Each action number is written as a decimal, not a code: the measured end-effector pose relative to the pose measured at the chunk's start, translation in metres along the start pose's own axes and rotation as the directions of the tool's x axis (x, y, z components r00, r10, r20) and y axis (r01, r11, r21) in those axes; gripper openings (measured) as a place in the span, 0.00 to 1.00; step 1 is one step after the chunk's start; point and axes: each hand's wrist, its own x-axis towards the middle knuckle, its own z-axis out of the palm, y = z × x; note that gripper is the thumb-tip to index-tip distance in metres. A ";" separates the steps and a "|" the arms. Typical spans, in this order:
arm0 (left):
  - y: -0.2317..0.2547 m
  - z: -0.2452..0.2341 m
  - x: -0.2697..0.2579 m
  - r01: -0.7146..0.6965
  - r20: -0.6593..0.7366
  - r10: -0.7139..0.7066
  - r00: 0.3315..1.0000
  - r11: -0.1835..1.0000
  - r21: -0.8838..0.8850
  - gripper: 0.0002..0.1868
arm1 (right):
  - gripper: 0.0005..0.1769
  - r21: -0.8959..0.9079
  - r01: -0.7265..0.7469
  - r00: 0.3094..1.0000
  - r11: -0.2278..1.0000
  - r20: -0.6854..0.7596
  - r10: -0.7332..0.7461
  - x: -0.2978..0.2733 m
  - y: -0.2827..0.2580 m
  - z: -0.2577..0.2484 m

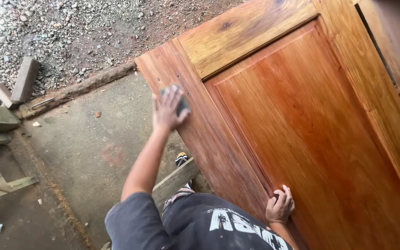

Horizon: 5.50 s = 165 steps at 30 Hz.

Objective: Sanding the surface and edges of a wooden door using sandpaper

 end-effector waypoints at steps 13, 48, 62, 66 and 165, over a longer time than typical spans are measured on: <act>-0.007 0.008 0.058 0.043 -0.085 -0.052 0.995 0.994 -0.103 0.41 | 0.14 0.022 0.021 0.999 1.000 -0.028 -0.021 0.000 0.003 0.002; 0.072 0.090 -0.047 0.526 -0.054 -0.784 0.618 0.464 -0.713 0.30 | 0.39 0.154 0.670 0.732 0.727 0.029 -0.681 0.211 -0.343 0.103; 0.075 0.088 -0.047 0.456 -0.116 -0.820 0.561 0.422 -0.784 0.30 | 0.35 0.176 0.641 0.741 0.747 0.111 -0.662 0.164 -0.214 0.084; 0.075 0.087 -0.043 0.462 -0.125 -0.802 0.585 0.455 -0.761 0.30 | 0.37 0.053 0.582 0.808 0.811 0.077 -0.585 0.217 -0.293 0.126; -0.431 0.100 -0.296 0.526 0.228 -0.484 0.845 0.828 -0.194 0.15 | 0.27 0.110 0.531 0.817 0.840 0.199 -0.542 0.131 -0.367 0.036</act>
